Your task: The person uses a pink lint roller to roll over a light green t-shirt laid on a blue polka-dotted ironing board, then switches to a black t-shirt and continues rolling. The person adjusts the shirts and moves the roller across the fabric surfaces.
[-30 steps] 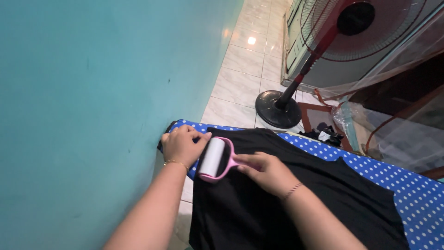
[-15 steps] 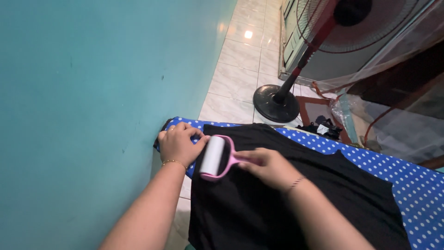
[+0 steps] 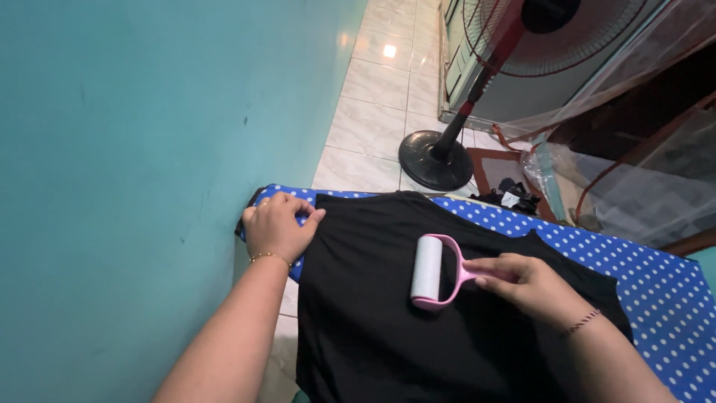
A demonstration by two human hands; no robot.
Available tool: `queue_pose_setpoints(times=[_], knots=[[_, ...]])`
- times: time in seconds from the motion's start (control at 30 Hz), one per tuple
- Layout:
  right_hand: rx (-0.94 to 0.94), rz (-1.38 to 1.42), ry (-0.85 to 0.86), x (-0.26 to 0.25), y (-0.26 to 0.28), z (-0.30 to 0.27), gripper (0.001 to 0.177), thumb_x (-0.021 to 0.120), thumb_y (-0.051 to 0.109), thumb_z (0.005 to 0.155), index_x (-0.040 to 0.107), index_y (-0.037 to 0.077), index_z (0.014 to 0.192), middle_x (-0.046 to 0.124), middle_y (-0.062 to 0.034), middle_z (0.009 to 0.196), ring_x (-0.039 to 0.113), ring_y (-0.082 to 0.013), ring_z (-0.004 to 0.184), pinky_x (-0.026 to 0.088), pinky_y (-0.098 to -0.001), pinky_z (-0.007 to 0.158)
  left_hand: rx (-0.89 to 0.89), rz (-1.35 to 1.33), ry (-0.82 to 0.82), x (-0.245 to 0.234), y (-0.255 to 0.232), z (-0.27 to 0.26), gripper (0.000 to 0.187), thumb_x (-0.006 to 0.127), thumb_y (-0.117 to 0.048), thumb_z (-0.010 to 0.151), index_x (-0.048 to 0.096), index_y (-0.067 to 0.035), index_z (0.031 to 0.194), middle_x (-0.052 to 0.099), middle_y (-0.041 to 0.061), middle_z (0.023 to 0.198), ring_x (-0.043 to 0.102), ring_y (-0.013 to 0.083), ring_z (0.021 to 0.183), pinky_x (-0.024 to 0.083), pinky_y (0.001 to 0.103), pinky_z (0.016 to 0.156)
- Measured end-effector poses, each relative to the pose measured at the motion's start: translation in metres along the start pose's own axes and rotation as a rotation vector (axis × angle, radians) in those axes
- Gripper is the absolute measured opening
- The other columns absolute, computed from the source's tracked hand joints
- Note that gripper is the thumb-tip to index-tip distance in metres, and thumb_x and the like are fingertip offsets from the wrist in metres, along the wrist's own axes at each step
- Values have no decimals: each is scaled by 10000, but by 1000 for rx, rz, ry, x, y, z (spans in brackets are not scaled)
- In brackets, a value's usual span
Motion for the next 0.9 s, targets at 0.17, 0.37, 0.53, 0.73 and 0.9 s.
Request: queue_pose_setpoints(times=[0.17, 0.37, 0.53, 0.73, 0.9], knots=[[-294, 5, -19, 30, 48, 8, 376, 754, 301, 863, 777, 316, 1238, 692, -29, 909, 657, -137, 860, 558, -312, 849, -3, 45, 69, -10, -11, -1, 466, 861, -691, 575, 770, -278, 772, 673, -28, 947, 618, 206, 987, 383, 425, 966], [-369, 85, 7, 56, 86, 16, 369, 745, 304, 856, 765, 302, 1225, 707, 2, 969, 695, -116, 899, 554, -291, 858, -50, 48, 111, -13, -13, 1, 514, 881, -696, 493, 775, -283, 779, 677, -57, 974, 622, 185, 1007, 403, 420, 956], [-237, 67, -21, 17, 18, 13, 368, 758, 291, 856, 796, 283, 1221, 695, -29, 922, 636, -148, 872, 540, -314, 854, -50, 59, 114, -9, -11, 1, 518, 871, -709, 493, 774, -284, 773, 681, -72, 946, 632, 170, 981, 406, 419, 959], [-8, 153, -97, -28, -73, -2, 342, 817, 290, 854, 845, 218, 1188, 682, -64, 933, 627, -181, 868, 543, -353, 854, -49, 50, 113, -8, -10, 1, 517, 871, -712, 491, 775, -283, 762, 684, -69, 940, 630, 174, 985, 414, 414, 948], [-200, 82, -21, -10, -30, 11, 395, 770, 302, 814, 799, 253, 1205, 781, -4, 986, 687, -132, 905, 561, -303, 876, -40, 71, 103, -9, -11, 1, 511, 872, -706, 503, 779, -282, 774, 687, -71, 945, 634, 170, 983, 412, 421, 957]])
Point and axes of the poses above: each hand's wrist, its own z-axis towards the middle knuckle, its own x-axis out of the palm, y = z × x, the point moved 7 cm from there along z, towards the middle knuckle
